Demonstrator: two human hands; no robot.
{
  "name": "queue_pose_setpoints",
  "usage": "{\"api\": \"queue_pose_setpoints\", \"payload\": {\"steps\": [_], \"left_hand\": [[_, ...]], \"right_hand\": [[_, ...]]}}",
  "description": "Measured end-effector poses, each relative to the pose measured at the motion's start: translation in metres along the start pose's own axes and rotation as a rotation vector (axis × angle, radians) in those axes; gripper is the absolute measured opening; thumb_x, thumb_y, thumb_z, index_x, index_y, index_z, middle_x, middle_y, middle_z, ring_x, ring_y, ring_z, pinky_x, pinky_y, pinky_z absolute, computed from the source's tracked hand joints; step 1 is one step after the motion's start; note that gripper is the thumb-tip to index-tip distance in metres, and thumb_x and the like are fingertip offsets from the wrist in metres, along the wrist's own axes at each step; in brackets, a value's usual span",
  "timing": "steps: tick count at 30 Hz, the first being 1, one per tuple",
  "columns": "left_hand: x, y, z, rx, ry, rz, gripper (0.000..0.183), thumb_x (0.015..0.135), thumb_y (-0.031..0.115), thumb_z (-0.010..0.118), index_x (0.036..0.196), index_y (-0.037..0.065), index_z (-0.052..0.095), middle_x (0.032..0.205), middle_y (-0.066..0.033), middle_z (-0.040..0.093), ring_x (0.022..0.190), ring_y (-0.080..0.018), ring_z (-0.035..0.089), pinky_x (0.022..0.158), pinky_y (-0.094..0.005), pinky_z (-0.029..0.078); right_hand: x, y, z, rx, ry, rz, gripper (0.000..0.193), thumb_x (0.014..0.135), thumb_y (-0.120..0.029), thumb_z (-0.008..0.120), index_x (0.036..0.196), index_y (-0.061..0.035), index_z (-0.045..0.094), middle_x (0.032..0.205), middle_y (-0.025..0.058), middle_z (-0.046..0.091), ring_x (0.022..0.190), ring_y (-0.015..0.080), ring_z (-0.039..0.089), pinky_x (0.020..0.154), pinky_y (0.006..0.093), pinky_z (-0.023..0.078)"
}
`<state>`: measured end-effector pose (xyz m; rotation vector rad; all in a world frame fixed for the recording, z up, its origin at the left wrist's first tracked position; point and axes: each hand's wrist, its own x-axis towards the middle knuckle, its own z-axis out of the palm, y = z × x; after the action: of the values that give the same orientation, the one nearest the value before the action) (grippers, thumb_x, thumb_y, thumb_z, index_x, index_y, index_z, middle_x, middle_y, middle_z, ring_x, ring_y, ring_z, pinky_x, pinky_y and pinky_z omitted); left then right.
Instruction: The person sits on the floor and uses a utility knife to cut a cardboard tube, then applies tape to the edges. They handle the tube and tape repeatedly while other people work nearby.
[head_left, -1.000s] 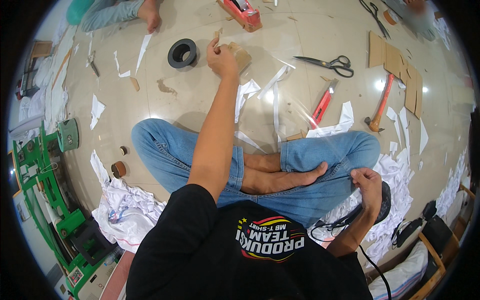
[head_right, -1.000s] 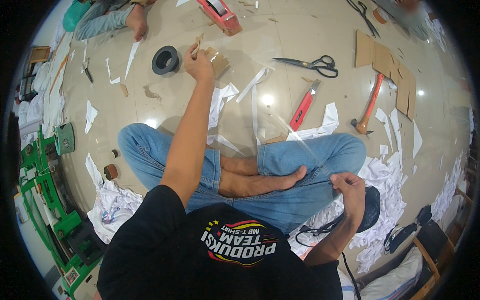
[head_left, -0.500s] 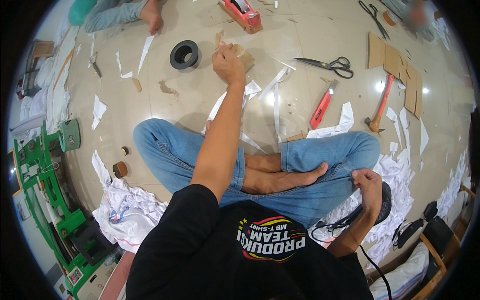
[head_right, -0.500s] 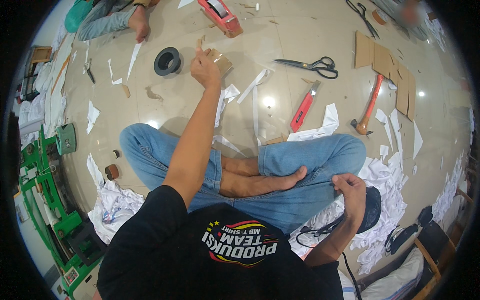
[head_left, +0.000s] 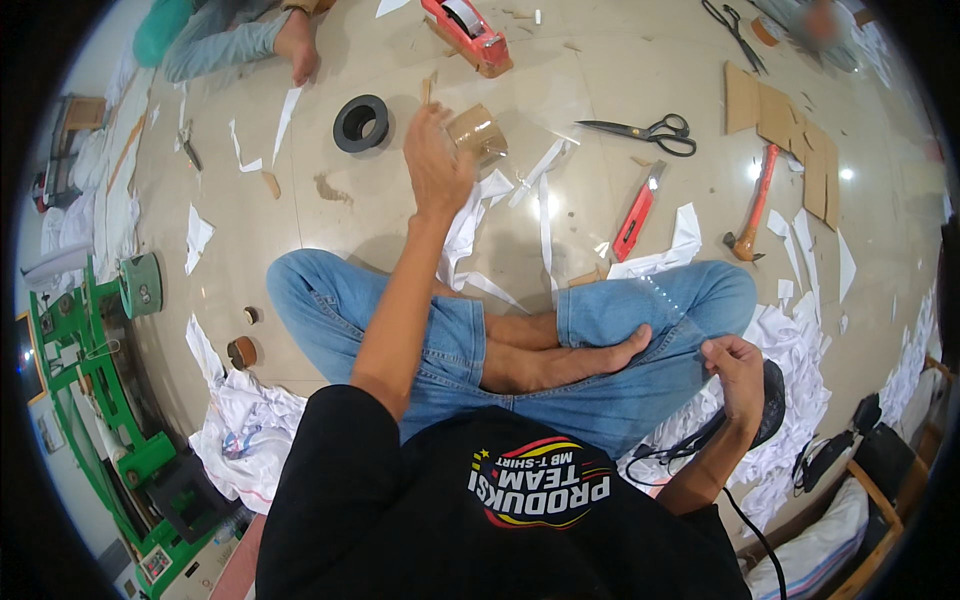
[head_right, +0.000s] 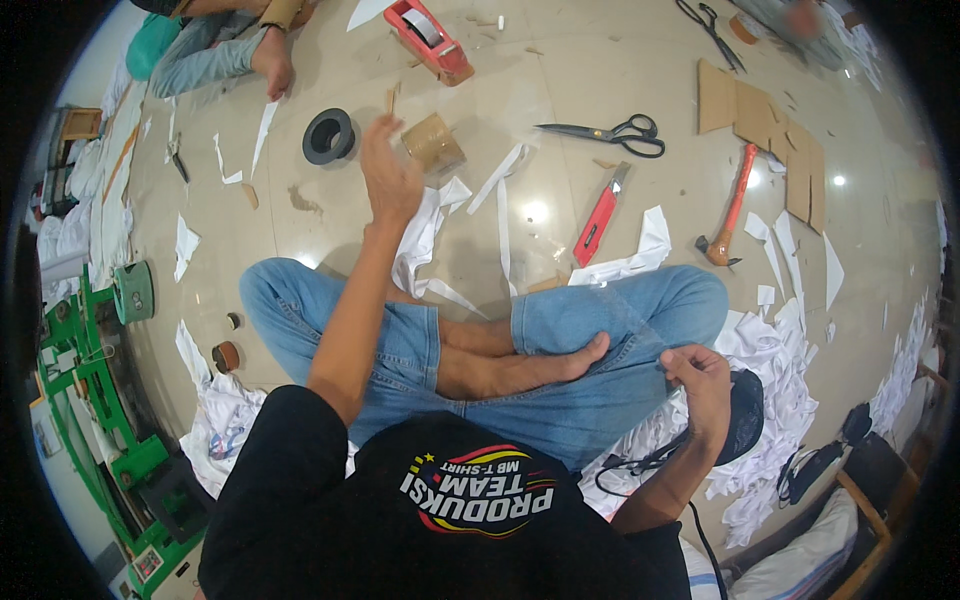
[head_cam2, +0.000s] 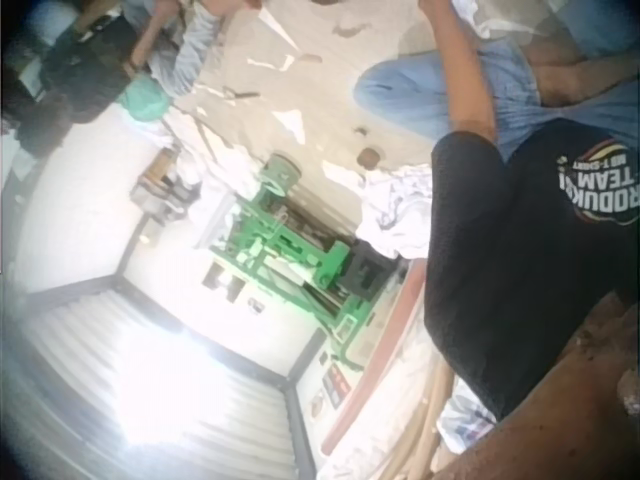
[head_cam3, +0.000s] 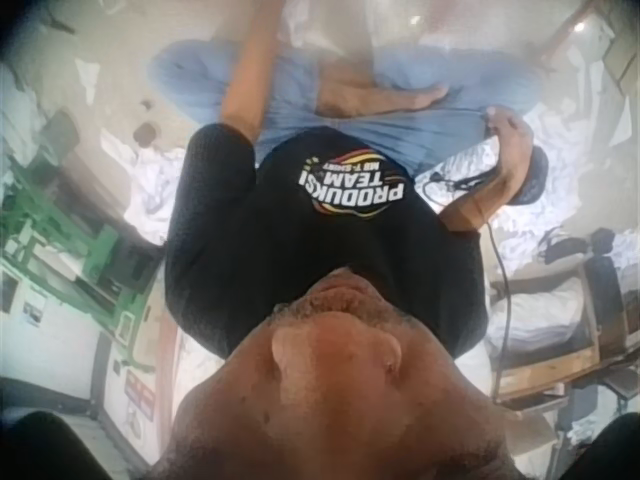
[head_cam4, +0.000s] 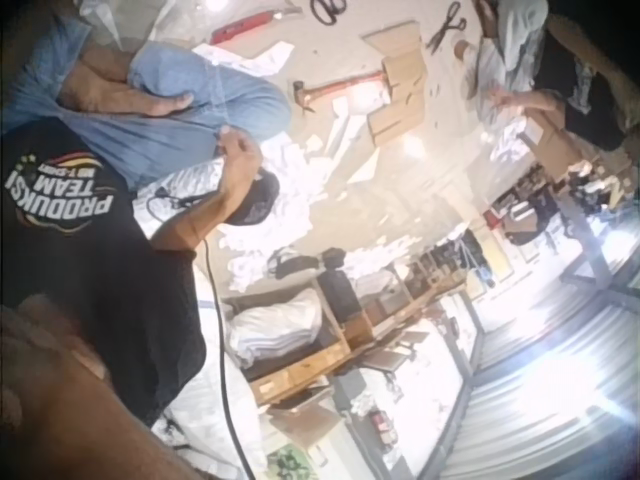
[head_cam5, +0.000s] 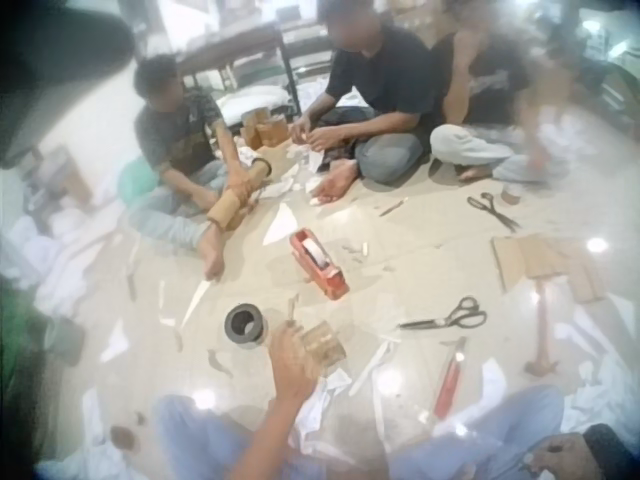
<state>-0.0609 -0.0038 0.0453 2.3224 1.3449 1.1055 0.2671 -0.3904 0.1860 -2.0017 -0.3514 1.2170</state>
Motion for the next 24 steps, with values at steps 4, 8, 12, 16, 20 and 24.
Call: {"api": "queue_pose_setpoints", "payload": {"steps": [4,8,12,16,20,24], "left_hand": [[-0.017,0.013,-0.004,0.279,-0.192,0.116,0.078,0.076,0.015,0.069,0.148,-0.002,0.046,0.153,-0.0204,0.047,0.149,-0.0392,0.04,0.117,-0.0618,0.035],[-0.004,0.019,0.0,0.475,-0.248,0.011,0.09,0.075,0.029,0.084,0.151,0.0,0.045,0.152,-0.0174,0.049,0.149,-0.036,0.041,0.116,-0.06,0.037],[0.017,0.01,0.002,0.568,-0.325,-0.057,0.098,0.069,0.048,0.093,0.145,0.002,0.05,0.141,-0.0127,0.055,0.138,-0.0307,0.049,0.107,-0.0545,0.043],[0.028,-0.001,0.012,0.625,-0.299,-0.051,0.092,0.067,0.049,0.095,0.136,0.003,0.055,0.125,-0.0089,0.061,0.121,-0.0262,0.057,0.096,-0.0502,0.048],[0.032,-0.002,0.022,0.668,-0.284,-0.113,0.087,0.063,0.046,0.097,0.129,0.004,0.059,0.118,-0.0094,0.064,0.114,-0.0279,0.062,0.089,-0.05,0.05],[0.045,0.009,0.012,0.602,-0.345,-0.147,0.078,0.061,0.04,0.098,0.121,0.005,0.061,0.117,-0.0116,0.067,0.112,-0.0314,0.064,0.084,-0.0509,0.054]], "right_hand": [[-0.003,-0.002,0.001,-0.015,-0.014,-0.035,0.023,0.088,-0.024,0.085,0.085,-0.0035,0.074,0.072,-0.0017,0.065,0.064,0.0062,0.053,0.063,0.023,0.038],[-0.013,-0.002,0.002,-0.026,-0.031,-0.038,0.024,0.087,-0.024,0.086,0.086,-0.0023,0.076,0.073,0.0004,0.067,0.067,0.0081,0.056,0.067,0.0247,0.042],[-0.022,0.004,0.017,0.022,-0.053,-0.051,0.025,0.086,-0.025,0.087,0.087,-0.0016,0.077,0.074,0.0018,0.069,0.069,0.0088,0.058,0.068,0.0256,0.043],[-0.024,-0.002,0.034,0.027,-0.043,-0.06,0.025,0.087,-0.025,0.086,0.089,-0.0013,0.077,0.076,0.0017,0.07,0.07,0.0082,0.057,0.068,0.0254,0.042],[-0.026,-0.007,0.039,0.03,-0.037,-0.078,0.025,0.087,-0.025,0.086,0.091,-0.0018,0.077,0.076,0.0011,0.069,0.069,0.0077,0.056,0.067,0.0247,0.041],[-0.028,-0.007,0.046,0.041,-0.024,-0.083,0.025,0.088,-0.025,0.086,0.087,-0.0033,0.074,0.075,0.0003,0.067,0.068,0.0074,0.055,0.065,0.0242,0.041]]}}
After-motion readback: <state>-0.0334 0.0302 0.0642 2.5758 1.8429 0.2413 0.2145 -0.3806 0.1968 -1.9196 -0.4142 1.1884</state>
